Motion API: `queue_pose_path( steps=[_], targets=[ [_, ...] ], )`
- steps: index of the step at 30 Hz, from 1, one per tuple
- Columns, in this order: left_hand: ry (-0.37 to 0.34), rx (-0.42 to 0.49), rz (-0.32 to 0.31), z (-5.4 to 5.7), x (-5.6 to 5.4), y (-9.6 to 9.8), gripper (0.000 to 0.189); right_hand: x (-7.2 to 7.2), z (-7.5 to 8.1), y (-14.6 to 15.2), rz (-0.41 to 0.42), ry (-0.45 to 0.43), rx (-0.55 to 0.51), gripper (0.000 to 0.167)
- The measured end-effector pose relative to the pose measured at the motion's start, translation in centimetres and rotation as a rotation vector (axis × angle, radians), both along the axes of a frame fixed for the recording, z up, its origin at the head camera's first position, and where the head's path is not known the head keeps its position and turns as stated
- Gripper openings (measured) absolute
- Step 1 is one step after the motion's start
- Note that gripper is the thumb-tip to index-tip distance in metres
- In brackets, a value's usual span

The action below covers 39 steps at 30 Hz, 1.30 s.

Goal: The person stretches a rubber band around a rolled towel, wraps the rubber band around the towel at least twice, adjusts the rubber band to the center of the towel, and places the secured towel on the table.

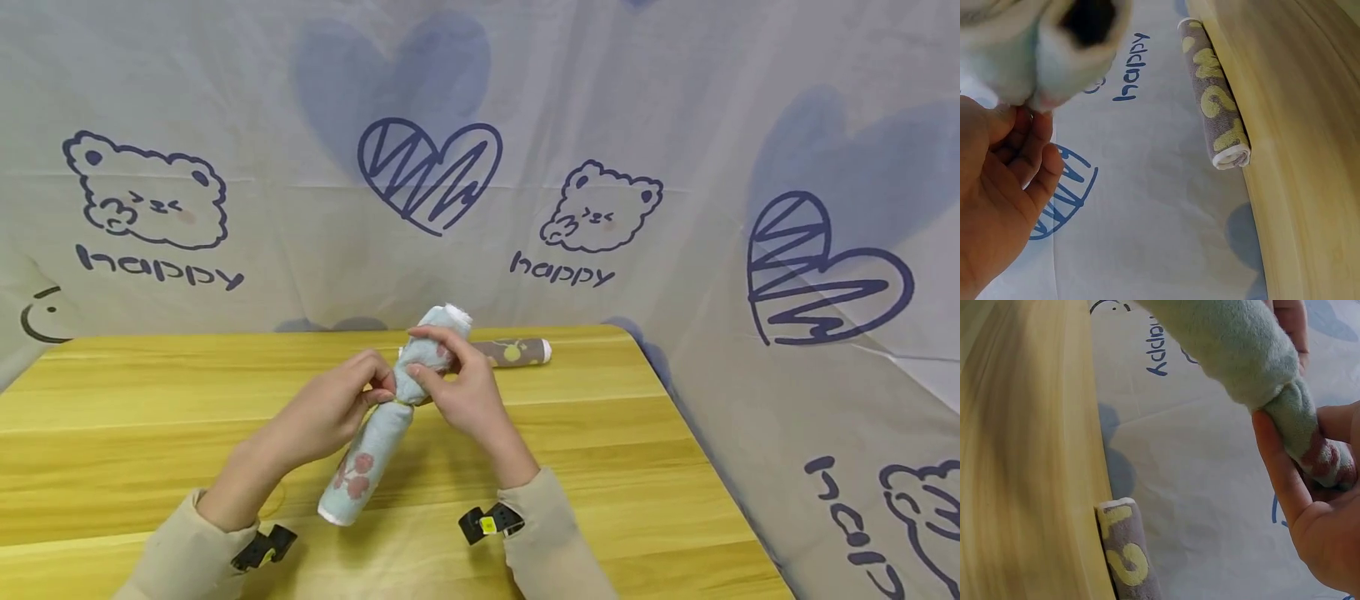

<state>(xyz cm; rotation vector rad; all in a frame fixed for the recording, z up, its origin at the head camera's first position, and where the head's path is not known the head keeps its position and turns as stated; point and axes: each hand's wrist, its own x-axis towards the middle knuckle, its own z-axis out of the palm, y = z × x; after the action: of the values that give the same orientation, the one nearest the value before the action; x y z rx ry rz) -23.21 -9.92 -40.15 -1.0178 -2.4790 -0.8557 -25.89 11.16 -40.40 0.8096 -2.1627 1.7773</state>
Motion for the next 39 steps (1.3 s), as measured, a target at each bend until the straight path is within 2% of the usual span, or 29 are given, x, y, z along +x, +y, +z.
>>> queue_pose_path(
  steps=[2, 5, 8, 10, 14, 18, 22, 25, 28, 31, 35, 39],
  targets=[
    [-0.01, 0.017, -0.027, 0.0, -0.1, -0.1, 0.012, -0.1, 0.0, 0.0, 0.001, -0.013, -0.003, 0.053],
    [-0.038, 0.071, -0.057, 0.1, -0.2, -0.5, 0.013, -0.2, 0.0, 0.0, 0.011, -0.053, -0.023, 0.076],
    [-0.046, 0.167, -0.037, 0.2, -0.5, -1.0, 0.011, -0.4, 0.0, -0.1, 0.042, -0.13, -0.05, 0.099],
    [-0.033, 0.238, -0.004, 0.3, -0.6, -1.2, 0.01, -0.5, 0.0, -0.3, 0.069, -0.194, -0.057, 0.106],
    [-0.063, 0.327, 0.062, 0.5, -0.9, -1.6, 0.025, -0.4, -0.2, -0.8, 0.111, -0.284, 0.009, 0.104],
    [-0.174, 0.343, 0.09, 0.6, -1.0, -2.2, 0.041, -0.1, -0.5, -1.4, 0.19, -0.334, 0.084, 0.102],
    [-0.28, 0.283, 0.071, 0.7, -1.2, -2.6, 0.047, 0.1, -1.0, -1.9, 0.275, -0.361, 0.137, 0.107],
    [-0.325, 0.243, 0.034, 0.6, -1.4, -2.8, 0.048, 0.4, -1.2, -2.3, 0.311, -0.366, 0.153, 0.108],
    [-0.323, 0.25, 0.012, 0.4, -1.5, -2.9, 0.042, 0.7, -1.3, -2.7, 0.325, -0.369, 0.147, 0.108],
    [-0.292, 0.297, 0.02, 0.3, -1.7, -3.0, 0.035, 1.0, -1.3, -3.1, 0.317, -0.37, 0.139, 0.107],
    [-0.258, 0.388, 0.073, 0.4, -1.6, -3.3, 0.029, 1.3, -1.3, -3.5, 0.314, -0.379, 0.133, 0.096],
    [-0.218, 0.495, 0.167, 0.8, -1.6, -3.9, 0.028, 1.3, -1.8, -3.2, 0.302, -0.388, 0.205, 0.078]
  ],
)
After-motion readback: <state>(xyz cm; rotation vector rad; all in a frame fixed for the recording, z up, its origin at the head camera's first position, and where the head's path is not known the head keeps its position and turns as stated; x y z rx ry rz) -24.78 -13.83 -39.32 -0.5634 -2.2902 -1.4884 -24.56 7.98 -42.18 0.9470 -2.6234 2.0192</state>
